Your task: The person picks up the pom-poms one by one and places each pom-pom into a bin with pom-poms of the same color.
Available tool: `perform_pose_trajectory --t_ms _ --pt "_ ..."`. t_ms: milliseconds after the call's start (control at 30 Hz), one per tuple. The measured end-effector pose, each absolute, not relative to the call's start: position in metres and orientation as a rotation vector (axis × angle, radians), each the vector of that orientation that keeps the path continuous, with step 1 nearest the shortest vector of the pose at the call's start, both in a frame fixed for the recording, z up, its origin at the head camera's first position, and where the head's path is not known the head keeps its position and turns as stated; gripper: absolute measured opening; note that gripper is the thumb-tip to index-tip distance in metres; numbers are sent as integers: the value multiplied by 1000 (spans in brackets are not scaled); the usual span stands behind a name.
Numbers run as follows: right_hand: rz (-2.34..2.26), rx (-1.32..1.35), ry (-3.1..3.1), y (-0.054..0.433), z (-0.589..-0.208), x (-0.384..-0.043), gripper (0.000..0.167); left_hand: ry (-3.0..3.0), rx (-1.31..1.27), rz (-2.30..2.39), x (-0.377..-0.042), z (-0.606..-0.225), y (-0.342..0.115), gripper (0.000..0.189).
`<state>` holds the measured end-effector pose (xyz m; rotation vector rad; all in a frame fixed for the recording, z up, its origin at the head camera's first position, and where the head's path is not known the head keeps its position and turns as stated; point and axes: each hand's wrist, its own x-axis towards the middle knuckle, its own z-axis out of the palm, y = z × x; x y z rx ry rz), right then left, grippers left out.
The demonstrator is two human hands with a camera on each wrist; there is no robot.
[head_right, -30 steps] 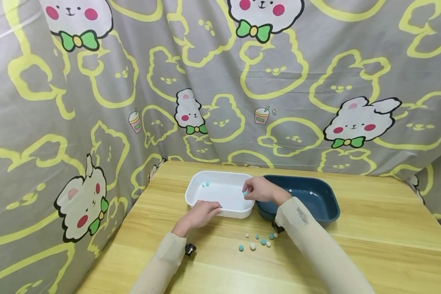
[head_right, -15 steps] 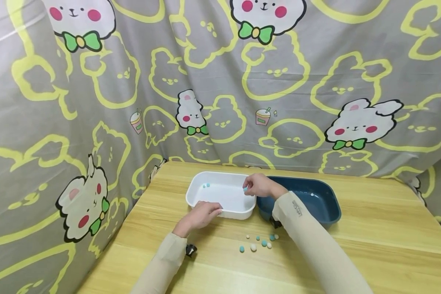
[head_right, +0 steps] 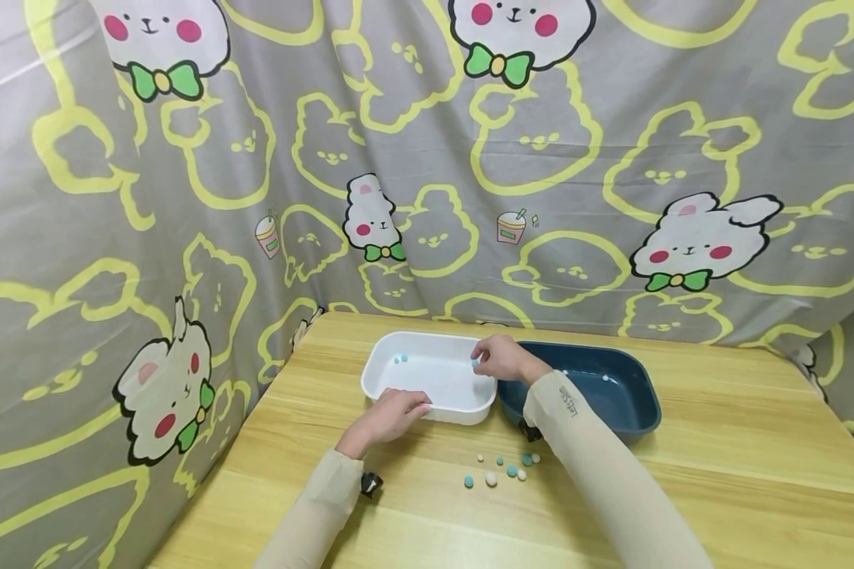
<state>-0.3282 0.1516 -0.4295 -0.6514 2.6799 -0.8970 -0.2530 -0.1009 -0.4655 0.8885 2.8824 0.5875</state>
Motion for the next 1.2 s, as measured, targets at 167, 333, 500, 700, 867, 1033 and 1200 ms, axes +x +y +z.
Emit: perform_pose_trajectory --t_ms 167,333,500,700,867,1033,1200 --pt "-897 -646 2689 153 -425 -324 30 2876 895 585 -252 -464 -100 22" --pt "-875 -680 2731 159 -417 -315 28 2882 891 585 -253 -463 -101 21" --pt "-877 -762 2755 170 -409 -301 23 2886 893 592 -254 -462 -101 20" --pt "-880 -846 2754 184 -402 -280 17 2881 890 595 -252 -462 -101 22" --pt "-871 -857 2735 196 -401 -259 13 2883 885 604 -251 -463 -100 22" --pt "-887 -868 2710 211 -404 -237 9 2889 882 600 -252 -466 -100 22" --pt "-903 -899 2695 227 -411 -219 8 2892 887 595 -253 -466 -101 21"
